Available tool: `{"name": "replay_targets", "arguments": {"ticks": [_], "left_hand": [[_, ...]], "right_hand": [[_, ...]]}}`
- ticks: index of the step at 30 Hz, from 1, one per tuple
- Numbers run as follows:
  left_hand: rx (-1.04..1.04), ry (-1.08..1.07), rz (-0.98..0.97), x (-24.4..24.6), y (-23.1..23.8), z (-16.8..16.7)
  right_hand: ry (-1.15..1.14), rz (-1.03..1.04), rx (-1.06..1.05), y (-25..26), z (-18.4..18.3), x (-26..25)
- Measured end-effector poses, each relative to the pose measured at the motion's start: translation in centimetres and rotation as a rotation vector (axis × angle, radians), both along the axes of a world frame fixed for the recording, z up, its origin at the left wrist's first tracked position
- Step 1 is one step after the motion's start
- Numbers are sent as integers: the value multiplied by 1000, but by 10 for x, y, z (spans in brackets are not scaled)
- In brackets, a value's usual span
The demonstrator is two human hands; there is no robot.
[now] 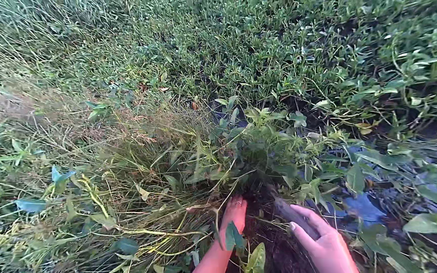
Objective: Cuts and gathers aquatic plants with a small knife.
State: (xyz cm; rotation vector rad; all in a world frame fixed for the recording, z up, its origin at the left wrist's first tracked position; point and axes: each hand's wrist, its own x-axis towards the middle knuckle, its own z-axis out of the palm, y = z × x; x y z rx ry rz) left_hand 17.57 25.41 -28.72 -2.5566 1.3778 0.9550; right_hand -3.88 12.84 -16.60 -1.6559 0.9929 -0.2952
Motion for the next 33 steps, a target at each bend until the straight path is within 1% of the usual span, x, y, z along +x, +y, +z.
{"name": "replay_targets", "arguments": {"ticks": [2, 3, 7, 12, 14, 15, 19, 23, 27, 29, 31, 33], "left_hand": [[119, -83, -40, 4, -2, -3], [139, -106, -30, 3, -4, -3], [129, -181, 83, 1, -1, -3], [209, -240, 127, 9, 4, -3], [195, -228, 148, 22, 8, -8], [194, -212, 129, 28, 7, -8], [205, -138, 18, 43, -4, 6], [211, -123, 18, 53, -9, 12], [182, -140, 65, 58, -12, 6], [182, -133, 98, 62, -12, 4], [161, -115, 133, 66, -7, 1], [112, -82, 176, 68, -5, -1]], "right_hand": [[31, 121, 26, 9, 11, -12], [47, 175, 33, 13, 13, -17], [152, 364, 18, 25, -1, -26], [281, 566, -62, 29, -11, -21], [329, 629, -68, 27, -7, -22], [348, 659, -71, 26, -4, -23], [386, 785, -119, 22, 3, -23], [428, 828, -145, 20, -3, -3], [585, 827, -83, 31, -41, 54], [626, 844, -54, 35, -38, 72], [625, 874, -40, 35, -22, 64], [537, 876, -102, 28, -10, 31]]}}
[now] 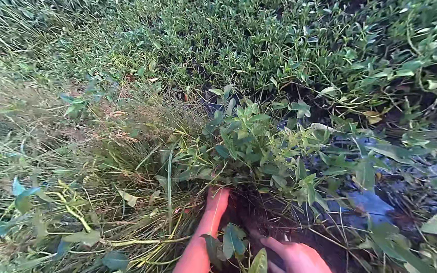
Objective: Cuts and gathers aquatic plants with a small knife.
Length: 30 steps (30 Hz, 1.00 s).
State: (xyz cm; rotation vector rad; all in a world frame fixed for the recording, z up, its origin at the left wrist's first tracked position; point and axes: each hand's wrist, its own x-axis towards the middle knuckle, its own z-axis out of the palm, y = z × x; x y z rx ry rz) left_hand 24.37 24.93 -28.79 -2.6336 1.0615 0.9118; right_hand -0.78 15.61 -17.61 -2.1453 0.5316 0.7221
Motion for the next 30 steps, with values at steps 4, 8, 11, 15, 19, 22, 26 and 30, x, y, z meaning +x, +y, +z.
{"name": "replay_targets", "arguments": {"ticks": [4, 8, 11, 15, 19, 22, 26, 30], "left_hand": [[-31, 32, -7, 8, 0, 0], [-53, 39, 6, 11, 1, -2], [-45, 34, -1, 8, 2, 1], [-28, 48, -9, 9, 4, 5], [-34, 65, 22, 11, -2, 8], [-45, 44, 43, 5, -3, 12], [-26, -29, -14, -11, 6, 12], [209, -46, -89, -24, 7, 12]], "right_hand": [[-228, 63, -33, -15, 8, -39], [-156, 120, -33, -5, -26, 6], [-79, 74, -14, 15, -45, 30], [-204, 60, -34, 13, -21, -7], [-323, 107, -33, 5, -19, -27], [-148, 77, 11, 25, -41, 23], [-24, 54, 49, 46, -49, 50], [-116, 56, 66, 30, -24, 3]]}}
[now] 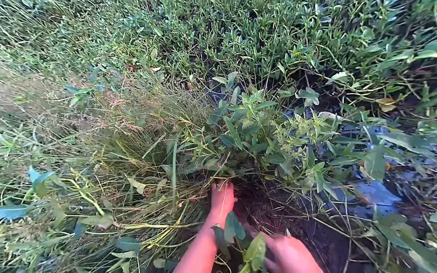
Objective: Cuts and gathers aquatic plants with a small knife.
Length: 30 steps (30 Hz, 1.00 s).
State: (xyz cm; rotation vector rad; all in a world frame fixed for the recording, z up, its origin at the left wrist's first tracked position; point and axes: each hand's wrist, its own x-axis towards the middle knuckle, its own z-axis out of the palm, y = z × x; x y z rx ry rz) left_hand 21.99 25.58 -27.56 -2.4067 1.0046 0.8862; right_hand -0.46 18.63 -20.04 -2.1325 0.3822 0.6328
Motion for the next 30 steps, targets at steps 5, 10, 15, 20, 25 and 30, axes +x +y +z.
{"name": "replay_targets", "arguments": {"ticks": [5, 10, 15, 20, 25, 30], "left_hand": [[101, -15, 111, -23, -13, 6], [130, 67, 47, -33, 4, 28], [19, 76, 238, -30, 53, 79], [-201, -43, 537, 16, 111, 117], [-248, -112, 420, -1, 73, 126], [-265, -39, 145, -27, 43, 58]], "right_hand": [[-92, 22, -45, -3, 25, -37], [-88, 69, -41, -9, 27, -41], [-26, 138, 46, -58, 52, -31], [-93, 93, 138, -105, 85, -13], [-135, -181, 135, -110, 74, 5], [-181, -584, 82, -94, 33, 5]]}}
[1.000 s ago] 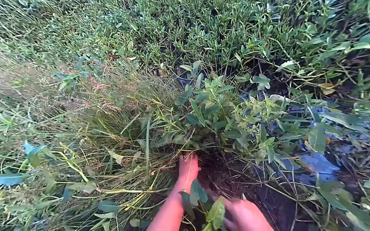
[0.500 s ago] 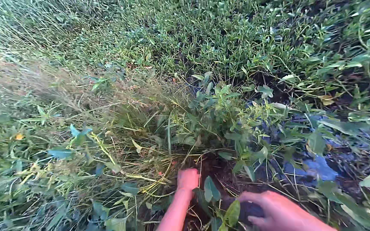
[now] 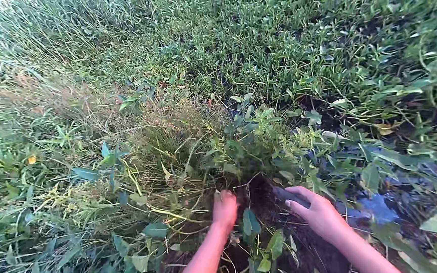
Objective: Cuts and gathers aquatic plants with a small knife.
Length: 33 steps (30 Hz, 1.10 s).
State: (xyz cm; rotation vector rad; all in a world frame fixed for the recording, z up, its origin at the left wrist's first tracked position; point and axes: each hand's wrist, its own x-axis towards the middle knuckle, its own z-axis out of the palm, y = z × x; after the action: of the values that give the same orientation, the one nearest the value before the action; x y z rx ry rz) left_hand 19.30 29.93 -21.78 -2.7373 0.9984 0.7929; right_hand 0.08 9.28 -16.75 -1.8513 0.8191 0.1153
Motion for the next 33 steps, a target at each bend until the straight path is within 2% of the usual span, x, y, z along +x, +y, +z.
{"name": "replay_targets", "arguments": {"ticks": [2, 4, 7, 12, 14, 18, 21, 23, 25, 28, 31, 33], "left_hand": [[57, 62, -2, -5, 1, -23], [128, 22, 13, -3, 5, -36], [187, -13, 130, 8, -2, -38], [260, 58, 380, 10, -5, -37], [267, 59, 372, 9, 0, -38], [309, 107, 206, 6, 9, -27], [218, 195, 146, -11, 6, 0], [131, 251, 50, -28, -1, 22], [53, 227, -98, -33, -14, 30], [-12, 138, -389, -19, -38, 14], [105, 155, -590, -2, -71, -16], [-4, 106, -697, 4, -80, -41]], "right_hand": [[-9, -46, 15, 1, -7, -7], [-14, -46, 23, 2, -10, -17], [-64, -100, 36, 3, -19, -30], [-138, -234, 111, 6, -29, -36], [-138, -234, 107, 6, -29, -34], [-120, -223, 81, 0, -32, -32], [-123, -253, 64, -10, -29, -32], [-135, -296, 104, -14, -27, -32], [-157, -374, 154, -20, -25, -29], [-183, -433, 203, -26, -20, -33], [-227, -436, 204, -20, -21, -44], [-231, -441, 213, -12, -23, -49]]}}
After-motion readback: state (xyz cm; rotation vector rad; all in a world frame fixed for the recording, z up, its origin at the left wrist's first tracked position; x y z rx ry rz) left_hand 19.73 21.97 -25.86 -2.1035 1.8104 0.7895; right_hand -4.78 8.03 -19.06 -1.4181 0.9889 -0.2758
